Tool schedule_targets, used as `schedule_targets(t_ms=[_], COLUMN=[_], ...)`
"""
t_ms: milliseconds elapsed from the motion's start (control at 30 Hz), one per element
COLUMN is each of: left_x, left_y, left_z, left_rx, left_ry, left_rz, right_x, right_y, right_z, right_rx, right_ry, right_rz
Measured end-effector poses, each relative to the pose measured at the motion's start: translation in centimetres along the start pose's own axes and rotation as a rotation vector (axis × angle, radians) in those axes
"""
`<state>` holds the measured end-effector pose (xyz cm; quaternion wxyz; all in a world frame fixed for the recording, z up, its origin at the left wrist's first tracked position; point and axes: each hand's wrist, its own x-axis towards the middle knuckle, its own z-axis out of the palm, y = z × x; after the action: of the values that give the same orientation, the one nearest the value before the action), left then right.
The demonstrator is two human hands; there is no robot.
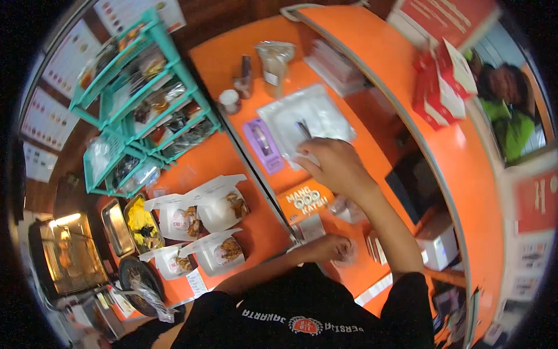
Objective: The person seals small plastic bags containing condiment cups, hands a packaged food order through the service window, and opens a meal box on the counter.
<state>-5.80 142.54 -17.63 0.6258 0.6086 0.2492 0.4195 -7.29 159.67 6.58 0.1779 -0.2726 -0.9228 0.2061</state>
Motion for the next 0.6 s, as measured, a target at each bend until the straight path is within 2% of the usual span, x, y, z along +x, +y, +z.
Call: schedule_targets(t_ms=[67,100,167,200,267,367,400,433,500,600], left_x=[0.6,0.8,1.4,1.8,2.4,3.8,4.0,4.2,4.7,5.1], left_y=[1.7,1.1,-1.0,-1.4,-2.0,-3.8,-2.5,0.3,2.3,1.7], left_z=[-0.7,-1.2,-1.8,-2.1,-2.2,-1.1,-2.4,-3.7,-5.0,-4.1], left_rx=[0.169,0.177,0.362,0.371,0.157,0.082,0.08,0.091,0.077,0.08], left_ry=[0.023,0.05,-0.075,-0.057,-0.105,-0.088,-0.077,-0.22,-0.366,-0.448], left_rz=[-0.096,-0.08,0.019,0.031,0.007,0.065,0.07,0.001,-0.057,-0.07], right_x=[7.7,11.2,17.6,20.5,25.2,29.6,30.5,31.4,32.4,33.5], right_y=[0.9,2.0,3.9,4.5,6.3,6.8,7.0,7.6,9.7,10.4], right_z=[3.7,6.2,11.2,13.3,17.8,21.6,22.6,23.6,25.1,25.0], right_rx=[-0.054,-0.064,-0.094,-0.114,-0.118,-0.169,-0.22,-0.222,-0.322,-0.297], right_ry=[-0.127,-0.102,-0.096,-0.116,-0.104,-0.083,-0.077,-0.088,-0.074,-0.101], right_rz=[-0.082,-0.132,-0.152,-0.124,-0.099,-0.011,0.047,0.043,-0.008,-0.059])
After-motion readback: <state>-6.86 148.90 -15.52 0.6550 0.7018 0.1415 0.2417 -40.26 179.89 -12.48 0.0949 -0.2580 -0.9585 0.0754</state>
